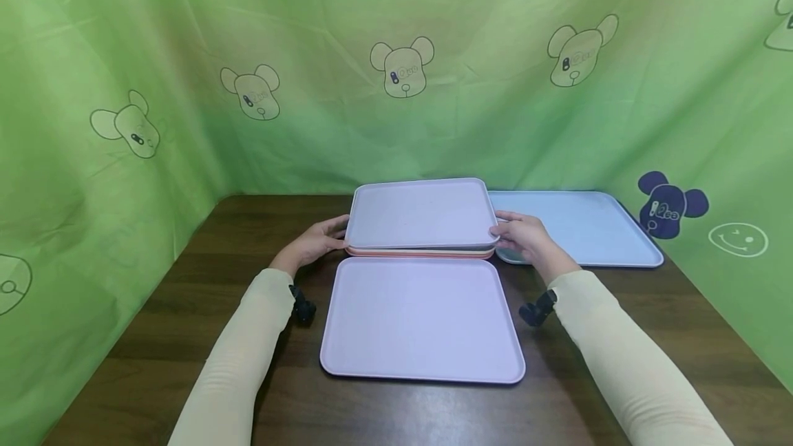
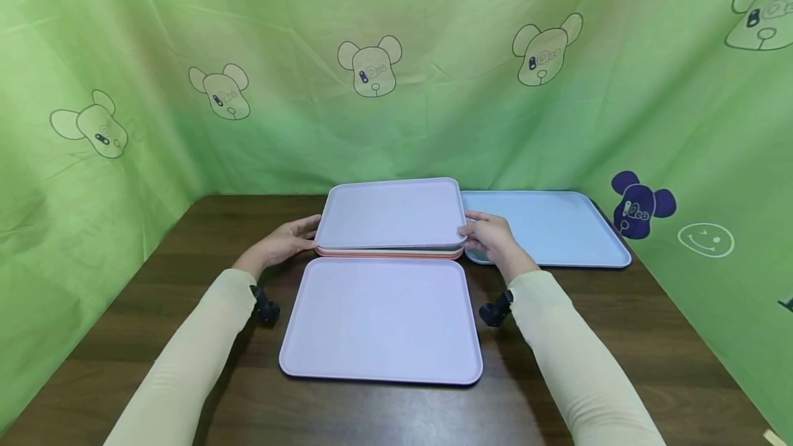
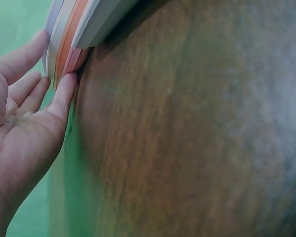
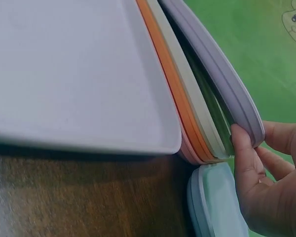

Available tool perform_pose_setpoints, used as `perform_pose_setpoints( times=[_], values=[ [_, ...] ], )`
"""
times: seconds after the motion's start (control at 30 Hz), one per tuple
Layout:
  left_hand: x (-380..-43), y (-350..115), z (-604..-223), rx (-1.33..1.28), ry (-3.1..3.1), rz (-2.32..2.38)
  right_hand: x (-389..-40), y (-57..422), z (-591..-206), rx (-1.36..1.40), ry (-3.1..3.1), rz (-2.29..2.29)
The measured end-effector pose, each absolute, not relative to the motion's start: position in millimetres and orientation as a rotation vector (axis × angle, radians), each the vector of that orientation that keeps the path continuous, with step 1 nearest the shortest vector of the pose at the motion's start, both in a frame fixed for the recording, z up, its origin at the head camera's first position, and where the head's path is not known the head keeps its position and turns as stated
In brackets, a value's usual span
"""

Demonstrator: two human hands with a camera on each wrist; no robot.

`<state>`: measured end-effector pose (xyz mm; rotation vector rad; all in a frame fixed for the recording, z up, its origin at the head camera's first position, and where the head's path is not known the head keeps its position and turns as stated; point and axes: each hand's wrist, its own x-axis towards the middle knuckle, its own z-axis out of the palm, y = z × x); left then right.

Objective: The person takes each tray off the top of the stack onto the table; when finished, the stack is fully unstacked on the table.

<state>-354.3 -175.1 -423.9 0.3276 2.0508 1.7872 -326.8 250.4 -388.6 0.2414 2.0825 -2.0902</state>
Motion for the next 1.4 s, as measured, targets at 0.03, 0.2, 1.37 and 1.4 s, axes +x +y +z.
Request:
perform_pose_setpoints(
  times=[0.03, 0.2, 1.37, 1.4],
  values=[
    [-354.0, -174.9, -423.9, 0.324, 2.049, 1.787, -326.4, 250.6, -388.6, 0.252, 2.067, -2.094],
    [-353.2, -174.2, -424.1, 0.305, 2.043, 1.784, -324.1, 250.4, -390.0, 0.304, 2.036, -2.111],
    [-358.1, -174.6, -425.3, 0.393, 2.080, 1.749, -288.0, 297.7, -386.5, 0.356, 2.028, -2.235],
    [-358.4, -174.6, -425.1, 0.390, 2.084, 1.745, -286.1, 300.8, -385.8, 0.361, 2.022, -2.242]
  ],
)
